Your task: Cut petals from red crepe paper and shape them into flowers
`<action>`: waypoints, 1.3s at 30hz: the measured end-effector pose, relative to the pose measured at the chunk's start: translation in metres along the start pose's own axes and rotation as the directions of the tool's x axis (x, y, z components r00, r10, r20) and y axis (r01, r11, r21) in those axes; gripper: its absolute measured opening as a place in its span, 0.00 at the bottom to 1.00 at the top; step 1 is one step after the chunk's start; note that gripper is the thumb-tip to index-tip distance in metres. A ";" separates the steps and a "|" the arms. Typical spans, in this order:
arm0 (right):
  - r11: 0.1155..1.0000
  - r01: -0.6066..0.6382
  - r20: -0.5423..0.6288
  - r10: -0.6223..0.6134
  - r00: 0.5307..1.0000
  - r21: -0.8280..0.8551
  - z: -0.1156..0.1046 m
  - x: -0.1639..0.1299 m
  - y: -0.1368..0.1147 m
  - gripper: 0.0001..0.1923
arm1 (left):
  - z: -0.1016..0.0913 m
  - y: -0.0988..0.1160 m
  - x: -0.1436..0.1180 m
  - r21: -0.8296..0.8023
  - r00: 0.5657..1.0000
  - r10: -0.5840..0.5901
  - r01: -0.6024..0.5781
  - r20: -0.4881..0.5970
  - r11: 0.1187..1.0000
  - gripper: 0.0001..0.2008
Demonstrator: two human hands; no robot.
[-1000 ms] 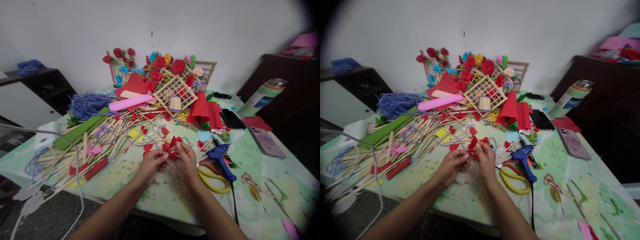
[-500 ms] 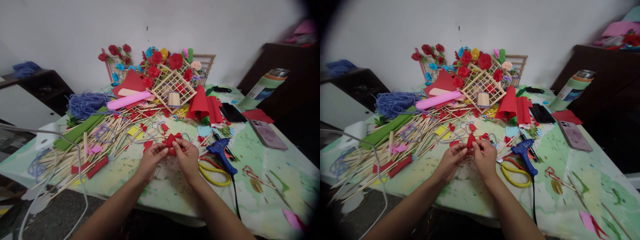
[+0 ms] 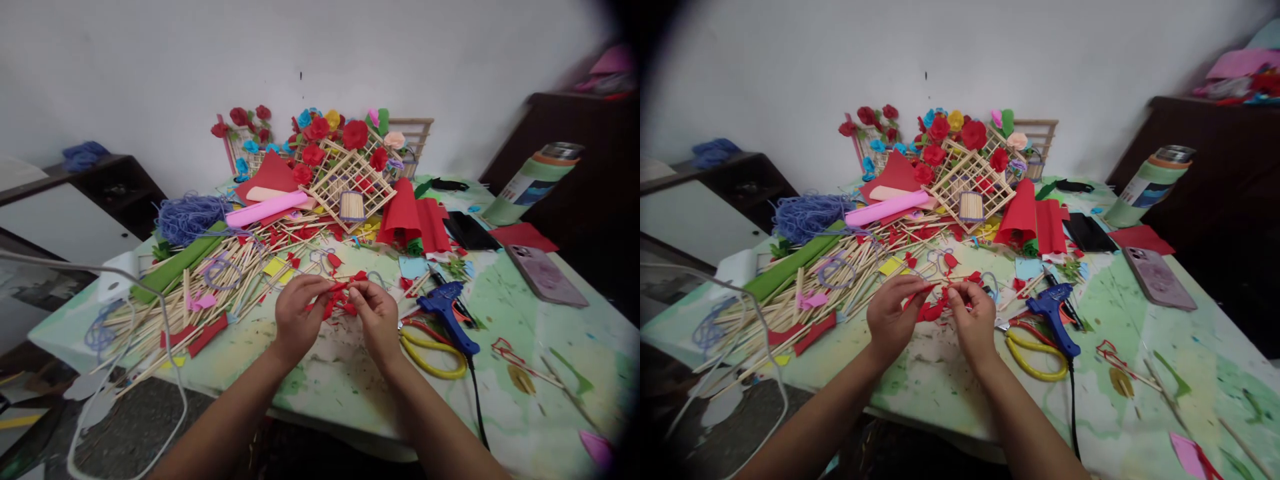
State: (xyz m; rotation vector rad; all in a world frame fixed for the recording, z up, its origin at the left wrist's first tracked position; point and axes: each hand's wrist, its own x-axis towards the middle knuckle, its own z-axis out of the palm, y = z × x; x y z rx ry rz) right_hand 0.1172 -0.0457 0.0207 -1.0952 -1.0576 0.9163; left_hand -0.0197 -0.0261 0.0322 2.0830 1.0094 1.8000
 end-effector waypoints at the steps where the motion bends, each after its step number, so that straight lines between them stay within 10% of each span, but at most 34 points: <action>1: 1.000 -0.010 0.011 0.010 1.000 0.027 0.000 0.000 -0.001 0.11 | -0.005 0.000 0.003 0.099 0.985 0.171 -0.172 0.015 0.980 0.09; 4: 0.987 -0.062 0.050 0.055 0.997 0.149 -0.001 0.000 0.000 0.14 | -0.018 -0.002 0.008 0.295 0.855 0.501 -0.518 0.137 0.803 0.12; 8: 0.939 -0.118 0.098 0.090 0.991 0.323 -0.003 0.000 0.006 0.20 | -0.026 -0.005 0.005 0.373 0.745 0.616 -0.665 0.258 0.648 0.11; 17: 0.994 -0.009 0.248 -0.018 0.969 0.108 -0.004 -0.004 -0.007 0.11 | -0.027 -0.013 0.000 0.361 0.757 0.591 -0.653 0.277 0.666 0.14; 21: 0.998 0.016 0.142 -0.024 0.990 0.058 -0.001 -0.005 -0.005 0.08 | -0.017 -0.013 -0.008 0.278 0.919 0.391 -0.391 0.058 0.877 0.16; 24: 0.996 0.002 0.078 -0.009 0.997 0.094 0.000 -0.004 -0.002 0.08 | -0.008 -0.012 -0.014 -0.063 0.993 -0.091 0.086 -0.081 0.994 0.11; 29: 0.993 -0.097 0.156 0.087 0.984 0.061 0.002 -0.001 0.000 0.10 | 0.000 -0.010 -0.015 -0.319 0.854 -0.444 0.515 0.272 0.795 0.13; 39: 0.995 -0.060 0.207 0.076 0.975 -0.082 0.003 -0.001 0.002 0.15 | 0.001 -0.007 -0.013 -0.242 0.752 -0.597 0.657 0.280 0.714 0.15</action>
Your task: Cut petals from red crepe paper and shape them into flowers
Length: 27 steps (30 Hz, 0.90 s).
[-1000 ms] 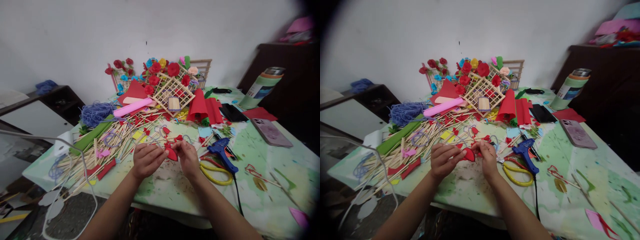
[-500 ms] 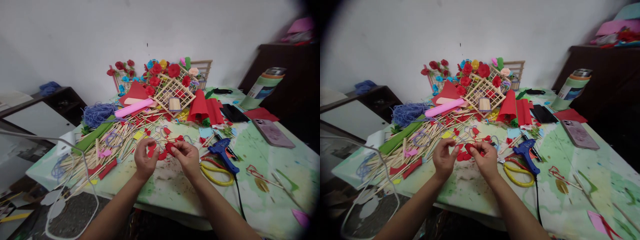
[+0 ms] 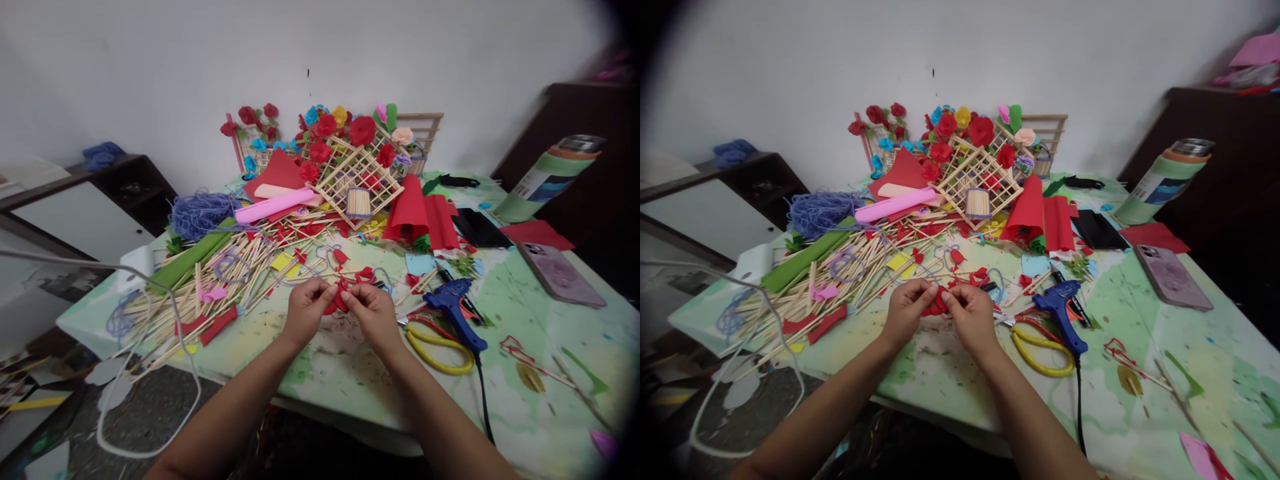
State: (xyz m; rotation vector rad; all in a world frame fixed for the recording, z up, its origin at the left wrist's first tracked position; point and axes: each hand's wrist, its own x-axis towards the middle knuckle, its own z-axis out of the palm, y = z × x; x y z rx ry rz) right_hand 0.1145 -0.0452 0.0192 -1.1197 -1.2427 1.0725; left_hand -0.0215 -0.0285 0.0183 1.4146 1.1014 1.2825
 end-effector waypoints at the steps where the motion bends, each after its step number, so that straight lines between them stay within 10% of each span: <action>1: 1.000 0.003 -0.003 -0.003 1.000 -0.001 0.000 0.000 0.000 0.15 | 0.000 -0.001 0.000 -0.015 1.000 -0.014 0.014 0.007 1.000 0.15; 10: 0.977 -0.119 -0.082 0.135 0.987 0.180 0.001 0.003 0.007 0.15 | -0.005 -0.005 0.000 -0.214 0.990 -0.122 0.134 0.067 0.968 0.17; 27: 0.998 -0.062 0.046 0.061 0.997 0.014 0.003 0.000 0.007 0.13 | 0.001 -0.003 0.001 -0.342 0.965 -0.249 0.262 0.083 0.902 0.13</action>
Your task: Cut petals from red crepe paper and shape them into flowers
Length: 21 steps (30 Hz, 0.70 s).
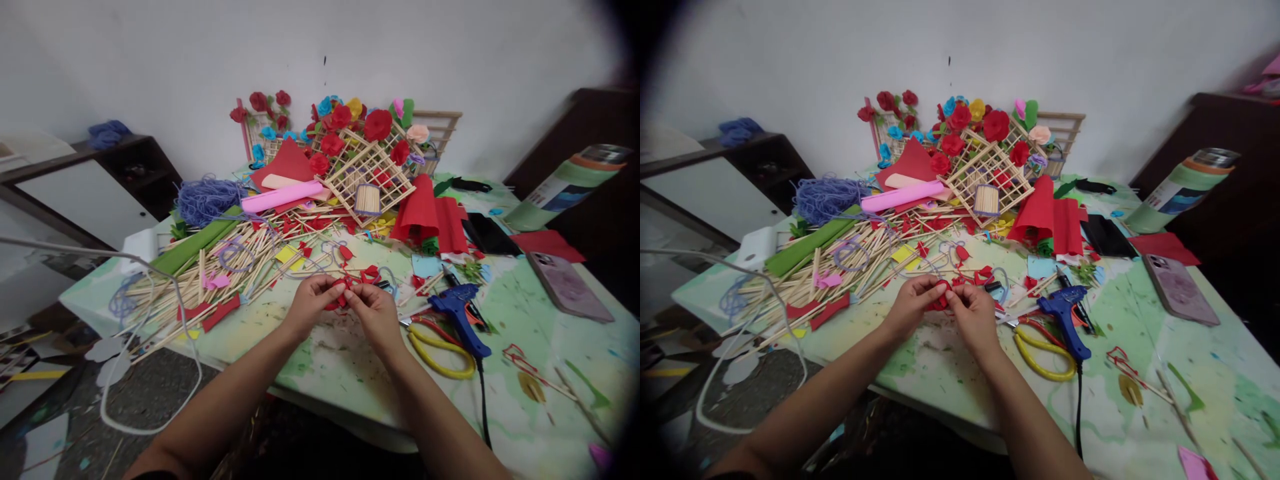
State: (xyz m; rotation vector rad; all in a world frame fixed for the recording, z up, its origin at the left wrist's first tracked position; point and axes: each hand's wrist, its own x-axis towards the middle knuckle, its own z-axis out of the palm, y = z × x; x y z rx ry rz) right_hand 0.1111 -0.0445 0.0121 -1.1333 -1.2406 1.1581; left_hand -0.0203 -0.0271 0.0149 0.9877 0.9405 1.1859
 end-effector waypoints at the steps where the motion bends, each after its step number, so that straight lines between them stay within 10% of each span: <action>1: 0.998 0.022 -0.004 -0.022 1.000 -0.060 -0.003 0.001 -0.001 0.13 | 0.001 0.001 0.002 -0.039 1.000 -0.028 0.028 0.006 0.999 0.13; 4: 0.882 0.167 -0.025 -0.199 0.980 -0.441 -0.020 0.006 -0.013 0.13 | 0.002 0.008 0.011 -0.165 0.997 -0.081 0.082 0.008 0.983 0.13; 6: 0.638 0.219 0.030 -0.292 0.956 -0.739 -0.037 0.011 -0.024 0.11 | 0.003 0.016 0.020 -0.205 0.995 -0.095 0.096 0.018 0.974 0.13; 10: 0.341 0.203 0.127 -0.232 0.964 -0.918 -0.072 0.016 -0.039 0.05 | 0.006 0.026 0.038 -0.219 0.993 -0.110 0.115 0.038 0.969 0.12; 14: 0.343 0.071 -0.060 -0.358 0.932 -0.936 -0.106 0.007 -0.040 0.08 | 0.005 0.022 0.048 -0.314 0.988 -0.157 0.152 0.011 0.937 0.13; 18: 0.501 -0.089 -0.360 -0.476 0.802 -0.861 -0.124 -0.001 -0.043 0.12 | -0.004 0.018 0.051 -0.391 0.979 -0.203 0.182 -0.013 0.902 0.11; 21: 0.464 0.014 -0.193 -0.395 0.898 -0.886 -0.115 0.004 -0.044 0.14 | -0.009 0.019 0.053 -0.421 0.977 -0.212 0.179 -0.033 0.889 0.10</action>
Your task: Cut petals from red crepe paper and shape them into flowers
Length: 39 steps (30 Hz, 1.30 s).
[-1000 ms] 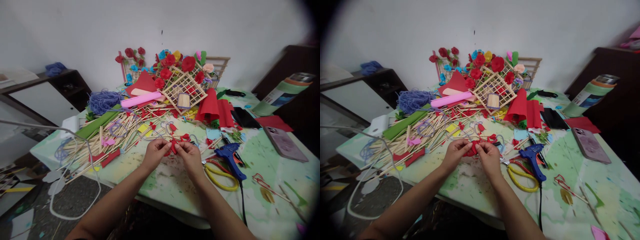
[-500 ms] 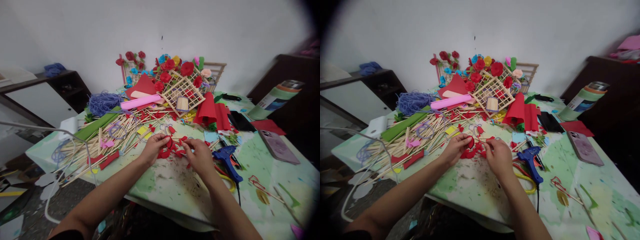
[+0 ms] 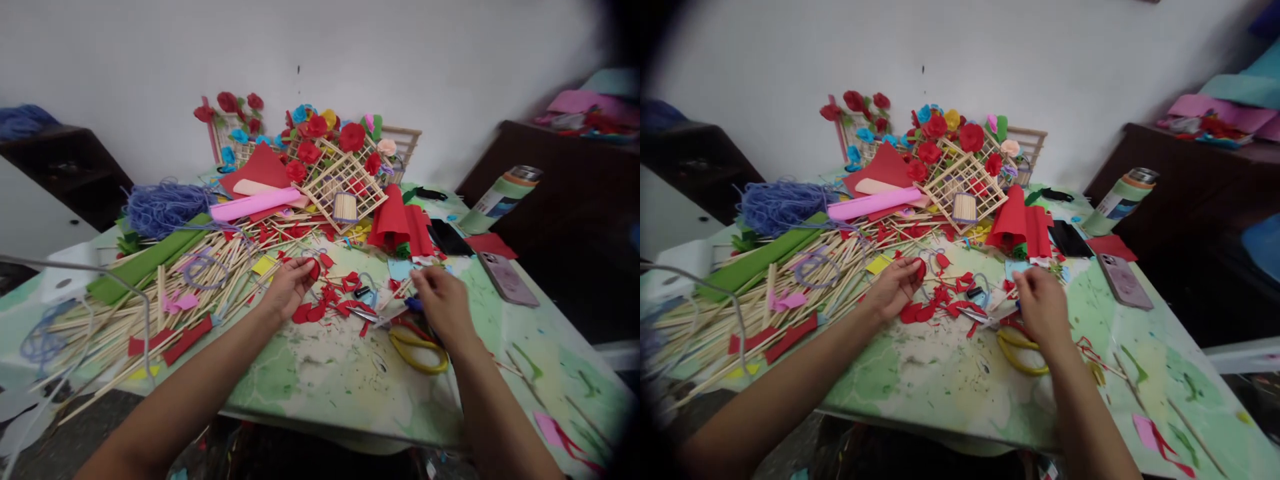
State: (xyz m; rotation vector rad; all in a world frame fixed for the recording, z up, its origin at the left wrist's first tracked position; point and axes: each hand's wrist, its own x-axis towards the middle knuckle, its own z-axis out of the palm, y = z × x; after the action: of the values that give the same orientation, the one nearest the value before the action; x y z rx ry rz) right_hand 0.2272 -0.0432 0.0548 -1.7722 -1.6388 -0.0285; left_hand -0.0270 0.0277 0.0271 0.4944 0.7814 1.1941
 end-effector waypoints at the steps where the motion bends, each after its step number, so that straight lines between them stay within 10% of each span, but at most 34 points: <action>1: 0.998 0.062 0.104 -0.060 0.993 -0.015 0.005 0.001 -0.005 0.12 | -0.001 0.001 0.000 -0.012 1.000 -0.009 0.009 -0.012 1.000 0.10; 6: 0.920 0.353 0.521 -0.221 0.824 -0.168 0.026 0.007 -0.024 0.12 | -0.001 0.002 0.000 -0.051 0.995 -0.090 0.088 -0.039 0.995 0.10; 16: 0.878 0.420 0.628 -0.198 0.752 -0.227 -0.005 -0.025 0.008 0.15 | 0.000 0.002 -0.004 -0.045 0.995 -0.101 0.100 -0.009 0.994 0.10; 22: 0.825 0.511 0.524 -0.332 0.784 -0.242 -0.002 -0.054 0.031 0.30 | -0.002 -0.003 -0.005 -0.031 0.996 -0.090 0.090 0.018 0.995 0.10; 39: 0.871 0.358 0.606 -0.089 0.790 -0.338 -0.003 -0.053 0.018 0.17 | -0.005 0.002 -0.001 -0.051 0.996 -0.077 0.075 -0.034 0.996 0.10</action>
State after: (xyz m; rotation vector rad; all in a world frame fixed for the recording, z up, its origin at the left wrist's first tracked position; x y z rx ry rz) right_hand 0.2341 -0.0895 0.0232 -2.0230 -2.4501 0.0341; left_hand -0.0322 0.0269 0.0255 0.3999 0.7927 1.1517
